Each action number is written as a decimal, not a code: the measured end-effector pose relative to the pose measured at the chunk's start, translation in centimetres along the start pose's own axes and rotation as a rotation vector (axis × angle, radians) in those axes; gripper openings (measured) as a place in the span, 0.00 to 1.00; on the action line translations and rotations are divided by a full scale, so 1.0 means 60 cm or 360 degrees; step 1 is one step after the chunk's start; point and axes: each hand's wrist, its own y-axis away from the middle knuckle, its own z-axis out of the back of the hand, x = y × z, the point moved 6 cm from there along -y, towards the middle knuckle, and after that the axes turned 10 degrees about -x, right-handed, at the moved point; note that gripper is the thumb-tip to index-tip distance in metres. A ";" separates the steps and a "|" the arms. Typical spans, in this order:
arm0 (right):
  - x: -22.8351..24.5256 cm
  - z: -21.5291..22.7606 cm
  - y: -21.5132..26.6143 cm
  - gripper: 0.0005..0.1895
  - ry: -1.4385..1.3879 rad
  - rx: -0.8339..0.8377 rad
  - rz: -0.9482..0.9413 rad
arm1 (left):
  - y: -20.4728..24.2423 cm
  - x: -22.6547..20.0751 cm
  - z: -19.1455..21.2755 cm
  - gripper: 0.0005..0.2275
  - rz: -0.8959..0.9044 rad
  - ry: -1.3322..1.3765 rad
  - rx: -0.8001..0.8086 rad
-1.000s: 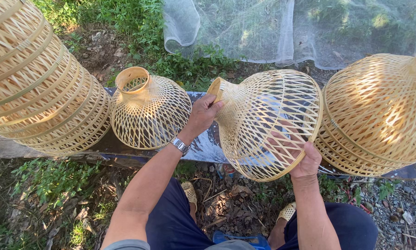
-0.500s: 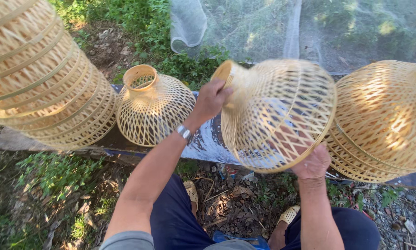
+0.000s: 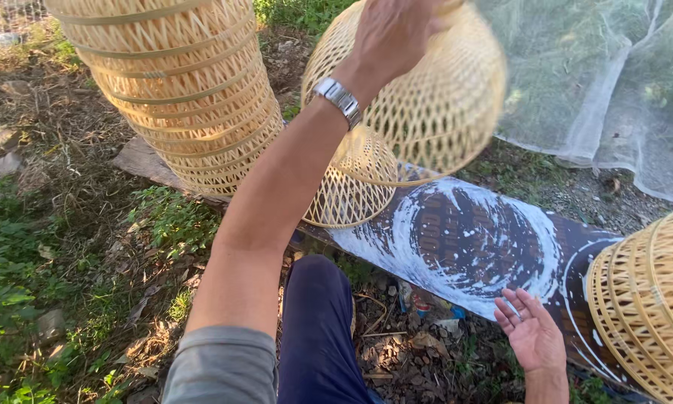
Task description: The person moves several woven bamboo baskets on a wooden bench and handles one basket by hand.
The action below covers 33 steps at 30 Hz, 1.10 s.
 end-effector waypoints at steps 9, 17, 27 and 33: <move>-0.011 0.000 0.006 0.23 0.0157 -0.0120 -0.0032 | 0.243 0.123 -0.048 0.08 0.0351 -0.0246 0.0500; -0.028 0.002 -0.008 0.24 0.0208 -0.0153 -0.0068 | 0.344 0.157 -0.084 0.08 0.0602 -0.0393 0.0856; -0.042 0.014 -0.019 0.23 0.0185 -0.0144 -0.0078 | 0.390 0.181 -0.088 0.07 0.0694 -0.0423 0.0934; -0.049 0.017 -0.018 0.24 0.0266 -0.0198 -0.0074 | 0.420 0.205 -0.096 0.19 0.1058 -0.0356 0.1260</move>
